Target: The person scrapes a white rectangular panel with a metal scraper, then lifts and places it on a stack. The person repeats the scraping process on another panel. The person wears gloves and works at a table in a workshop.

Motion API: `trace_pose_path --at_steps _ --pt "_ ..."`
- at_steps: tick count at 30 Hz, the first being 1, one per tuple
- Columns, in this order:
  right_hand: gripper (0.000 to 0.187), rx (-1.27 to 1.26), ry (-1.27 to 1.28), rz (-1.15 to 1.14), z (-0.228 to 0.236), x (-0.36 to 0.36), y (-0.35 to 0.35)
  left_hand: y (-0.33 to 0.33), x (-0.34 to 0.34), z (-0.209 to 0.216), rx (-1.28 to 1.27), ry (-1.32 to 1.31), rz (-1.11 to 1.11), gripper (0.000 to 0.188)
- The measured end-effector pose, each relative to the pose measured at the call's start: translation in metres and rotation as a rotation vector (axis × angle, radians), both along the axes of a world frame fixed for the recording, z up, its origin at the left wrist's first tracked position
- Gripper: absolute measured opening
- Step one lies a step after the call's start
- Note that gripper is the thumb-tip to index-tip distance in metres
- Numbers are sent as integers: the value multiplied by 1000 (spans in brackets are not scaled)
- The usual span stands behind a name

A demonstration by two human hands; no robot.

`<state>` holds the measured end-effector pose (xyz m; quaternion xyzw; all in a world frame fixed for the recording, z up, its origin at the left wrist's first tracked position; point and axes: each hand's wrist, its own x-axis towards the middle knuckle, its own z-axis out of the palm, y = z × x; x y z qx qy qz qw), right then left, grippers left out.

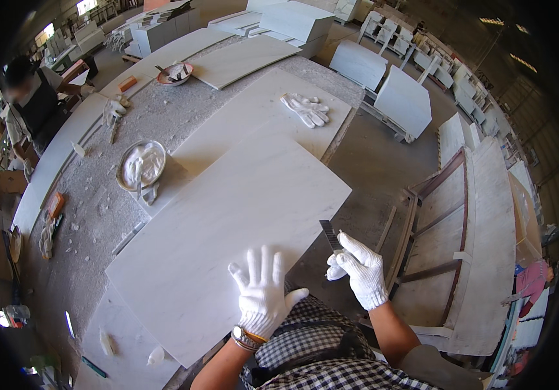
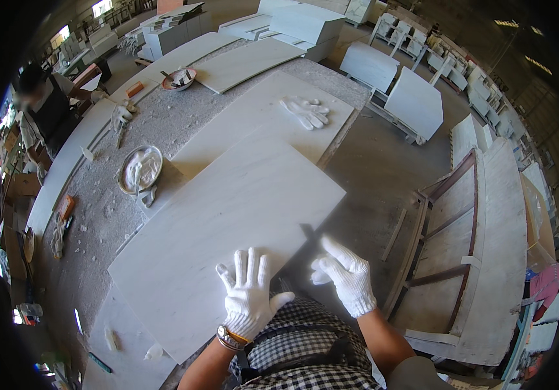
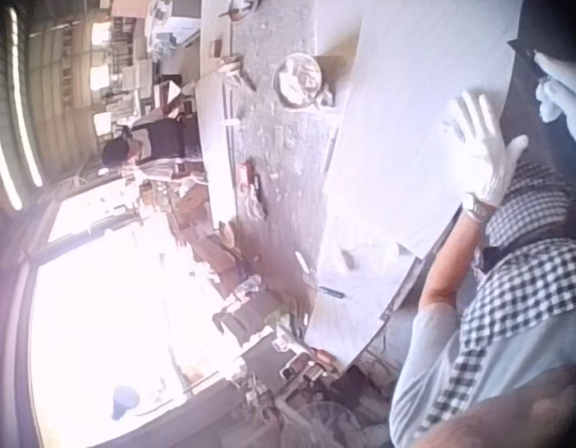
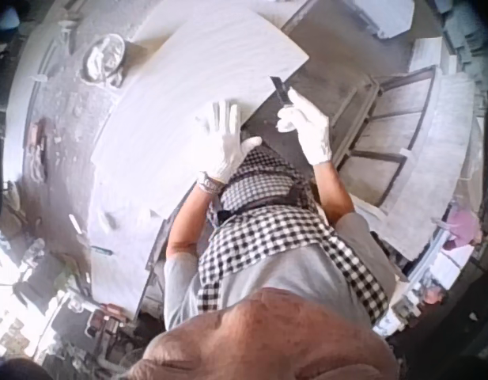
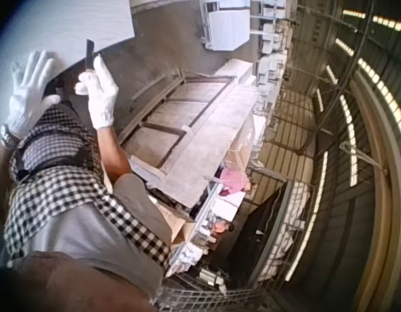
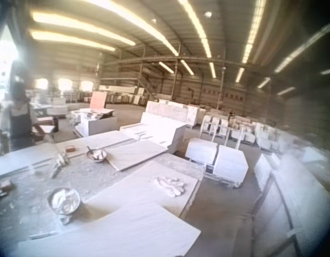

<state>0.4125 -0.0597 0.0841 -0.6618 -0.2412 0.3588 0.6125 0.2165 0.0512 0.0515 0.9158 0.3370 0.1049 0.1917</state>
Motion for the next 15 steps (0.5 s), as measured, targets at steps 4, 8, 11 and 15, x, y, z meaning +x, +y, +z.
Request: trace_pose_path --at_steps 4,8,11,15 --pt "43 -16 -19 -114 -6 4 -6 45 -33 -19 181 80 393 88" --pt "42 21 62 -117 -11 2 -3 27 -11 -32 251 78 304 91" --pt "42 16 41 -66 -10 -1 -1 -46 27 -26 -148 -87 -770 81" --pt "44 -29 -112 -5 2 -7 -9 -70 24 -10 -497 -321 -632 67"
